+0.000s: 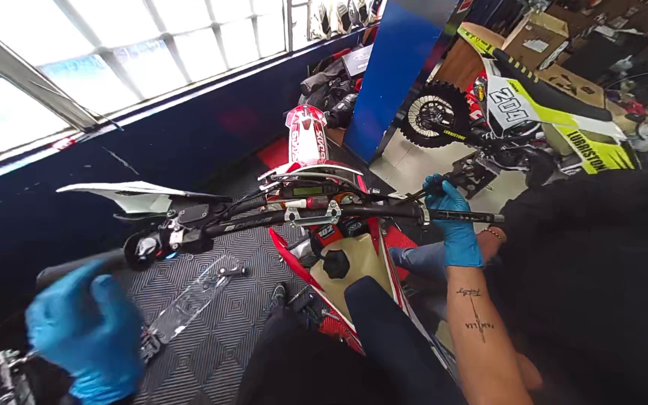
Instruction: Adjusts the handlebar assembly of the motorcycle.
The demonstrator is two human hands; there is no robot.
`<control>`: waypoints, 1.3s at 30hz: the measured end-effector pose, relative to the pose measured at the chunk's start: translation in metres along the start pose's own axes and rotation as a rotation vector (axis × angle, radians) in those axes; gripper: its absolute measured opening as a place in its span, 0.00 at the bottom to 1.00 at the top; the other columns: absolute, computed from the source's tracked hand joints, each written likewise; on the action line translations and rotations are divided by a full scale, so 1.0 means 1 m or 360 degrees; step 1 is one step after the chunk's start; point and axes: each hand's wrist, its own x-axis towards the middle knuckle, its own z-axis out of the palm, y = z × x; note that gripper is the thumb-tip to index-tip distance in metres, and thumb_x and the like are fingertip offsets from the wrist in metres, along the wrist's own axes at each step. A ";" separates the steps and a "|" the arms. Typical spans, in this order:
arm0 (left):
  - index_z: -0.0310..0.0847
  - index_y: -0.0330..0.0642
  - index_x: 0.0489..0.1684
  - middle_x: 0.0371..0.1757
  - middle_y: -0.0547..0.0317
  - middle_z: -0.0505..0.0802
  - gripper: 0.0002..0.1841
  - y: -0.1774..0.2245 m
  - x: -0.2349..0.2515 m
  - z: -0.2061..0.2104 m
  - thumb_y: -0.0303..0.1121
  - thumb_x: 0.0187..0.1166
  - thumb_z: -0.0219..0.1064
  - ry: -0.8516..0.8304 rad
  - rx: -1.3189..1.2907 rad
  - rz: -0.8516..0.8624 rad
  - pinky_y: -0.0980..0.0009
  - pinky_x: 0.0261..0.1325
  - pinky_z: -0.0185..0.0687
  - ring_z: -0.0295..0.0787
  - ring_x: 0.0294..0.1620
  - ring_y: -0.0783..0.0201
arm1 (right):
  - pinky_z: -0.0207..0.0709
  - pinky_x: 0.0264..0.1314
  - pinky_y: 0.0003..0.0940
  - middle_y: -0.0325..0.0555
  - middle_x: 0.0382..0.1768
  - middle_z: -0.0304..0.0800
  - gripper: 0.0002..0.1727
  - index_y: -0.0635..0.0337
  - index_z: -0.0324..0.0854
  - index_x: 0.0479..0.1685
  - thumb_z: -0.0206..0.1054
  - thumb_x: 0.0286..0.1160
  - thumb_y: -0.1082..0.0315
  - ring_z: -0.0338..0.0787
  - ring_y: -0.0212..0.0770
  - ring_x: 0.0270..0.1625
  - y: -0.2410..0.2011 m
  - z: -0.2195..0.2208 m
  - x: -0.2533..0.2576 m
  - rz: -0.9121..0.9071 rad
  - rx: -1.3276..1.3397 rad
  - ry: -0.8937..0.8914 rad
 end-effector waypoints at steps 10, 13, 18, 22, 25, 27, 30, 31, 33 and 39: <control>0.87 0.31 0.45 0.49 0.34 0.93 0.28 -0.059 0.008 0.019 0.42 0.94 0.40 -0.0137 0.0636 -0.0338 0.42 0.79 0.62 0.85 0.67 0.39 | 0.88 0.47 0.28 0.47 0.53 0.92 0.21 0.56 0.79 0.61 0.38 0.93 0.63 0.94 0.39 0.50 0.003 -0.056 0.100 -0.0139 -0.0041 -0.0993; 0.85 0.29 0.41 0.47 0.33 0.93 0.28 -0.051 -0.011 0.015 0.40 0.94 0.39 -0.0092 0.0677 -0.0361 0.43 0.78 0.61 0.85 0.66 0.39 | 0.88 0.50 0.27 0.43 0.58 0.92 0.21 0.52 0.80 0.62 0.40 0.93 0.61 0.93 0.36 0.53 -0.004 -0.050 0.113 -0.0096 -0.0195 -0.1162; 0.86 0.30 0.41 0.47 0.33 0.93 0.27 -0.039 -0.052 0.010 0.38 0.92 0.40 -0.0032 0.0755 -0.0474 0.41 0.76 0.64 0.87 0.63 0.38 | 0.85 0.47 0.23 0.36 0.50 0.92 0.21 0.49 0.77 0.57 0.35 0.96 0.60 0.92 0.30 0.48 -0.023 -0.008 0.064 -0.0001 -0.0489 -0.0807; 0.89 0.31 0.42 0.45 0.33 0.94 0.27 -0.023 -0.083 0.005 0.38 0.93 0.41 0.0027 0.0804 -0.0601 0.41 0.75 0.65 0.88 0.61 0.37 | 0.89 0.45 0.28 0.48 0.45 0.94 0.17 0.61 0.77 0.54 0.40 0.92 0.69 0.96 0.39 0.45 -0.017 0.015 0.095 -0.0025 -0.0356 -0.1127; 0.91 0.32 0.43 0.46 0.35 0.94 0.27 -0.024 -0.096 0.004 0.38 0.92 0.42 0.0091 0.0814 -0.0658 0.42 0.75 0.66 0.89 0.61 0.39 | 0.85 0.41 0.25 0.43 0.40 0.93 0.18 0.59 0.77 0.50 0.38 0.93 0.69 0.93 0.34 0.40 -0.016 0.043 0.051 -0.0016 -0.0442 -0.0948; 0.91 0.34 0.43 0.46 0.36 0.95 0.27 -0.027 -0.099 0.004 0.39 0.92 0.42 0.0115 0.0805 -0.0683 0.44 0.77 0.65 0.89 0.61 0.41 | 0.85 0.39 0.22 0.42 0.40 0.93 0.18 0.58 0.77 0.50 0.37 0.93 0.69 0.93 0.32 0.40 -0.010 0.050 0.042 -0.0053 -0.0464 -0.0934; 0.91 0.32 0.46 0.48 0.35 0.95 0.28 -0.027 -0.097 0.002 0.39 0.93 0.41 0.0080 0.0808 -0.0731 0.44 0.79 0.64 0.88 0.64 0.41 | 0.86 0.40 0.22 0.42 0.39 0.93 0.19 0.58 0.76 0.49 0.36 0.93 0.69 0.94 0.32 0.40 -0.001 0.049 0.037 -0.0091 -0.0363 -0.0983; 0.91 0.32 0.46 0.48 0.35 0.95 0.28 -0.029 -0.097 0.002 0.39 0.93 0.41 0.0075 0.0821 -0.0734 0.44 0.78 0.64 0.89 0.64 0.41 | 0.86 0.43 0.22 0.42 0.39 0.93 0.19 0.58 0.76 0.49 0.36 0.94 0.69 0.94 0.32 0.42 0.002 0.047 0.035 -0.0114 -0.0329 -0.0996; 0.91 0.33 0.46 0.48 0.37 0.95 0.28 -0.032 -0.098 0.002 0.40 0.93 0.41 0.0081 0.0831 -0.0729 0.45 0.78 0.64 0.89 0.64 0.42 | 0.87 0.48 0.23 0.42 0.40 0.93 0.18 0.58 0.75 0.49 0.36 0.94 0.70 0.95 0.33 0.45 0.006 0.044 0.031 -0.0161 -0.0266 -0.0983; 0.91 0.33 0.49 0.50 0.36 0.94 0.28 -0.036 -0.101 0.003 0.40 0.93 0.42 0.0117 0.0762 -0.0721 0.45 0.80 0.62 0.87 0.66 0.41 | 0.87 0.52 0.25 0.40 0.40 0.92 0.15 0.56 0.74 0.50 0.39 0.93 0.71 0.94 0.33 0.47 0.009 0.039 0.025 -0.0221 -0.0238 -0.0887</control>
